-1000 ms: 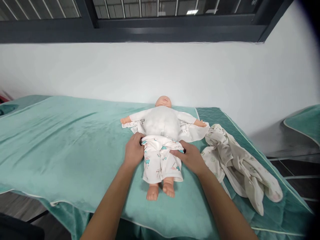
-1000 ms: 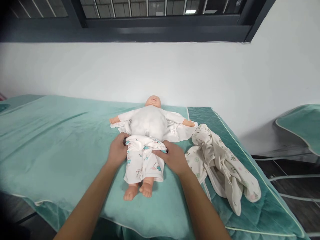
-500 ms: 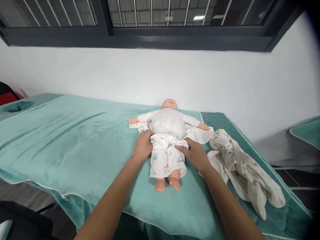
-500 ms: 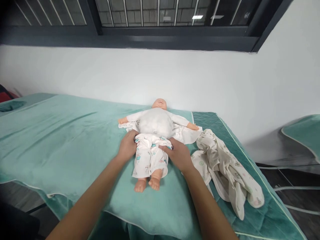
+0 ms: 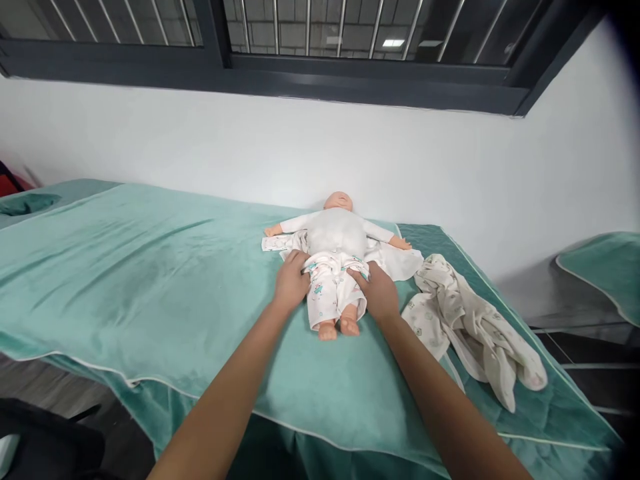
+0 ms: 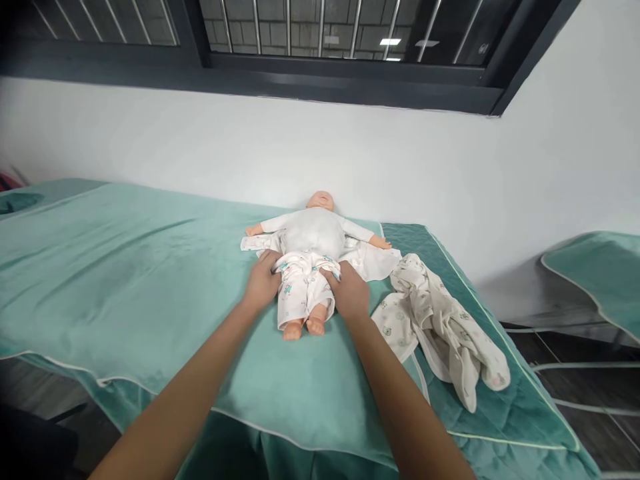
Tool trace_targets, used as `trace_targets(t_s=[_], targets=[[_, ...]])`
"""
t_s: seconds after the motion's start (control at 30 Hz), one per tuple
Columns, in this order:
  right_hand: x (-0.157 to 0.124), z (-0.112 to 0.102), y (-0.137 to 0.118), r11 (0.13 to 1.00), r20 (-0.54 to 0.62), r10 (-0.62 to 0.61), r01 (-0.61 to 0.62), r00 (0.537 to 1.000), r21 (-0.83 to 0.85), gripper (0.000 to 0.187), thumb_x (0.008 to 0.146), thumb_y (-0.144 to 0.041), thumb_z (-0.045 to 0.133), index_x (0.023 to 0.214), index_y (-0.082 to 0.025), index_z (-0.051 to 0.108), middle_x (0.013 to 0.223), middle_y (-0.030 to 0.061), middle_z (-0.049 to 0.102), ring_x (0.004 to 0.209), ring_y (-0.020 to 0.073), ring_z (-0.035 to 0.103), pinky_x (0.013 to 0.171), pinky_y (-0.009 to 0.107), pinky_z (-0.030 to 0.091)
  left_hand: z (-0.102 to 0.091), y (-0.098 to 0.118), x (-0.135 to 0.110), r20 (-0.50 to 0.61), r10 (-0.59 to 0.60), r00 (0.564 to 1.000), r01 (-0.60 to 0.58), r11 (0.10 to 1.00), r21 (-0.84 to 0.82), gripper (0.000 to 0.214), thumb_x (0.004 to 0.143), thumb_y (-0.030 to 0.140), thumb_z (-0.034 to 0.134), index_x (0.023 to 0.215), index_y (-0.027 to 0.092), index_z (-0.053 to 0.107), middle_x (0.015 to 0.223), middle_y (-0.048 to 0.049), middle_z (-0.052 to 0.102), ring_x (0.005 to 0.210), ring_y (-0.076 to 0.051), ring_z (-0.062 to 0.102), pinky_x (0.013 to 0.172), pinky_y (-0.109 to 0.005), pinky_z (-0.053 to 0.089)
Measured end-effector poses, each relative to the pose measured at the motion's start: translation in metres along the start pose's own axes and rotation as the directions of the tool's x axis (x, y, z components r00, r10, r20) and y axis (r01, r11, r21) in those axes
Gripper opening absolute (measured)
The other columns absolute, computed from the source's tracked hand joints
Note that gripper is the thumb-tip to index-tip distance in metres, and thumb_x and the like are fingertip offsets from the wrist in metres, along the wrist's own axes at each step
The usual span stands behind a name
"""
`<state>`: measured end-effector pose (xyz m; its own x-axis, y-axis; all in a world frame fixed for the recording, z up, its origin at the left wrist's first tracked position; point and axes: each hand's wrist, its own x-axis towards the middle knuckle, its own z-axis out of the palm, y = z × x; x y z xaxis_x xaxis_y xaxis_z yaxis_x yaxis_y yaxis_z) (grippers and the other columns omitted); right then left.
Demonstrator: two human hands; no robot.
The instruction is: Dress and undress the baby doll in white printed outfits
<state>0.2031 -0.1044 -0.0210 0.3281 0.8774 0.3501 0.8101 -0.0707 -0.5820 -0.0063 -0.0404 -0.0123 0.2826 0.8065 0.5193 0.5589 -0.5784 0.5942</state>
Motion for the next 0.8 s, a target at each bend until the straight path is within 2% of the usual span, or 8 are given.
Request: trace_targets(t_s=[0.17, 0.33, 0.47, 0.53, 0.63, 0.67, 0.73, 0.8], targets=[[-0.001, -0.001, 0.000, 0.996, -0.031, -0.062, 0.064, 0.998, 0.069, 0.040, 0.092, -0.059, 0.046, 0.095, -0.021, 0.055, 0.088, 0.0047, 0.061, 0.077, 0.0201, 0.052, 0.067, 0.031, 0.034, -0.008, 0.009, -0.034, 0.042, -0.006, 0.999, 0.009, 0.998, -0.065, 0.021, 0.070, 0.009, 0.047, 0.085, 0.021, 0.056, 0.090, -0.0029, 0.059, 0.090, -0.020, 0.055, 0.079, -0.030, 0.044], [-0.005, -0.006, -0.001, 0.977, -0.040, -0.058, 0.064, 0.998, 0.203, 0.035, 0.086, -0.056, 0.057, 0.091, -0.022, 0.060, 0.080, 0.0004, 0.062, 0.070, 0.0171, 0.051, 0.067, 0.029, 0.037, -0.008, 0.009, -0.041, 0.047, -0.065, 0.997, 0.066, 0.998, -0.019, 0.022, 0.071, 0.011, 0.047, 0.089, 0.021, 0.055, 0.092, -0.0036, 0.060, 0.092, -0.021, 0.055, 0.081, -0.033, 0.044], [-0.025, -0.014, -0.003, 0.960, 0.072, -0.077, 0.054, 0.994, 0.275, 0.038, 0.085, -0.057, 0.058, 0.074, -0.021, 0.058, 0.062, -0.0037, 0.053, 0.061, 0.0148, 0.046, 0.061, 0.028, 0.035, -0.005, 0.006, -0.037, 0.039, -0.065, 0.997, 0.064, 0.998, 0.004, 0.025, 0.072, 0.010, 0.045, 0.091, 0.021, 0.054, 0.096, -0.0050, 0.060, 0.096, -0.023, 0.055, 0.084, -0.034, 0.044], [-0.037, -0.020, -0.003, 0.950, 0.138, -0.086, 0.040, 0.987, 0.311, 0.040, 0.087, -0.058, 0.056, 0.071, -0.021, 0.055, 0.059, -0.0042, 0.048, 0.060, 0.0144, 0.044, 0.059, 0.028, 0.034, -0.004, 0.004, -0.037, 0.026, -0.057, 0.998, 0.057, 0.998, -0.018, 0.026, 0.071, 0.009, 0.044, 0.091, 0.021, 0.054, 0.095, -0.0049, 0.060, 0.096, -0.022, 0.055, 0.084, -0.034, 0.043], [-0.051, -0.030, -0.003, 0.911, 0.287, -0.119, -0.010, 0.951, 0.412, 0.036, 0.084, -0.056, 0.061, 0.091, -0.021, 0.058, 0.075, -0.0025, 0.057, 0.069, 0.0158, 0.050, 0.063, 0.028, 0.039, -0.004, 0.003, -0.037, 0.029, -0.082, 0.996, 0.084, 0.993, -0.078, 0.028, 0.070, 0.008, 0.044, 0.092, 0.020, 0.055, 0.095, -0.0040, 0.060, 0.093, -0.021, 0.055, 0.083, -0.033, 0.043], [-0.054, -0.034, -0.003, 0.894, 0.350, -0.146, -0.028, 0.925, 0.446, 0.043, 0.080, -0.055, 0.067, 0.104, -0.021, 0.057, 0.085, -0.0012, 0.060, 0.075, 0.0168, 0.053, 0.066, 0.028, 0.042, -0.004, 0.003, -0.036, 0.035, -0.100, 0.994, 0.103, 0.989, -0.106, 0.028, 0.069, 0.009, 0.044, 0.092, 0.020, 0.055, 0.094, -0.0036, 0.061, 0.092, -0.021, 0.055, 0.082, -0.032, 0.043], [-0.061, -0.041, -0.004, 0.880, 0.445, -0.200, -0.040, 0.873, 0.474, 0.072, 0.068, -0.052, 0.080, 0.124, -0.022, 0.046, 0.102, 0.0019, 0.061, 0.086, 0.0190, 0.056, 0.073, 0.031, 0.046, -0.006, 0.003, -0.035, 0.054, -0.129, 0.990, 0.137, 0.975, -0.173, 0.030, 0.068, 0.009, 0.044, 0.093, 0.020, 0.056, 0.092, -0.0027, 0.060, 0.089, -0.020, 0.054, 0.081, -0.031, 0.043], [-0.067, -0.045, -0.007, 0.897, 0.459, -0.218, -0.008, 0.861, 0.442, 0.091, 0.058, -0.049, 0.087, 0.130, -0.021, 0.039, 0.109, 0.0044, 0.058, 0.091, 0.0206, 0.057, 0.078, 0.033, 0.048, -0.008, 0.005, -0.034, 0.079, -0.141, 0.987, 0.156, 0.960, -0.234, 0.031, 0.067, 0.008, 0.043, 0.093, 0.020, 0.056, 0.091, -0.0016, 0.059, 0.086, -0.018, 0.053, 0.079, -0.030, 0.042]])
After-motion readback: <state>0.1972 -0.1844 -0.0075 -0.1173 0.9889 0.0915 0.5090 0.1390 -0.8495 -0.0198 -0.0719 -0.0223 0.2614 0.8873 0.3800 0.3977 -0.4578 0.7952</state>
